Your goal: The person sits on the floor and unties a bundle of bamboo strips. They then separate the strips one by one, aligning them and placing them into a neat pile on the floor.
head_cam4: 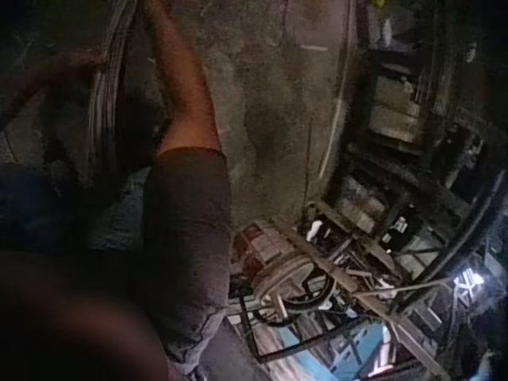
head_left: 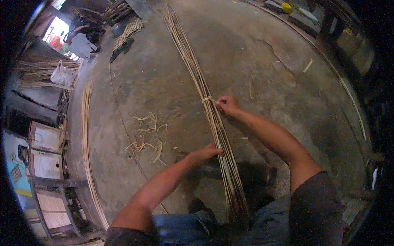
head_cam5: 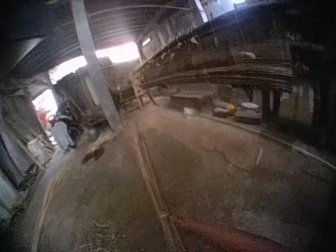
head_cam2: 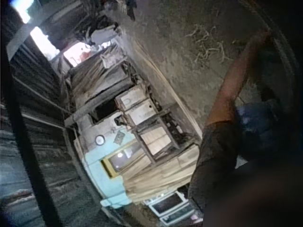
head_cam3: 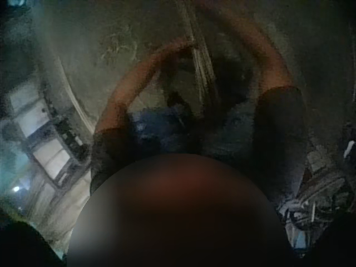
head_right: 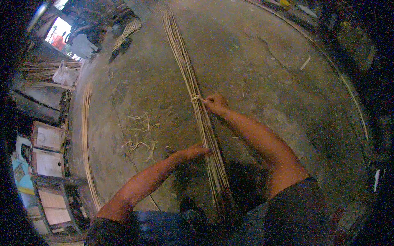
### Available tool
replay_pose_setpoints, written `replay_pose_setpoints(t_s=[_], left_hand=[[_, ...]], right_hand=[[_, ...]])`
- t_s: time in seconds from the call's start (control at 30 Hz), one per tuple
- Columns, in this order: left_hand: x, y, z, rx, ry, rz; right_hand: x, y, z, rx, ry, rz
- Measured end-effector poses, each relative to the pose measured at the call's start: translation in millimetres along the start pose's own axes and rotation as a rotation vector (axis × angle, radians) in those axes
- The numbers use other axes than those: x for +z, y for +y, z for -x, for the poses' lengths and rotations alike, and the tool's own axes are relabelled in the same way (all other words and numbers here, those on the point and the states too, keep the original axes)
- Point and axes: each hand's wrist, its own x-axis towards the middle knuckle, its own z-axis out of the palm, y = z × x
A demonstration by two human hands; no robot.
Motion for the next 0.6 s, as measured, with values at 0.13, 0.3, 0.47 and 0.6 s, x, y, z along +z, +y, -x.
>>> replay_pose_setpoints(t_s=[0.13,0.3,0.47,0.6], left_hand=[[7.9,-1.2,4.0,-0.096,0.152,0.034],[1.0,-1.3,3.1,-0.060,0.092,0.023],[9.3,6.4,-2.4,-0.159,0.104,-0.159],[-7.3,-18.1,-23.5,-0.110,-0.042,-0.161]], right_hand=[[0.8,-32.6,-2.1,-0.155,-0.011,0.277],[19.6,-80.7,-4.7,0.072,0.016,0.404],[18.8,-58.7,-8.8,-0.001,0.080,0.379],[11.3,-37.9,-7.5,0.059,0.038,0.319]])
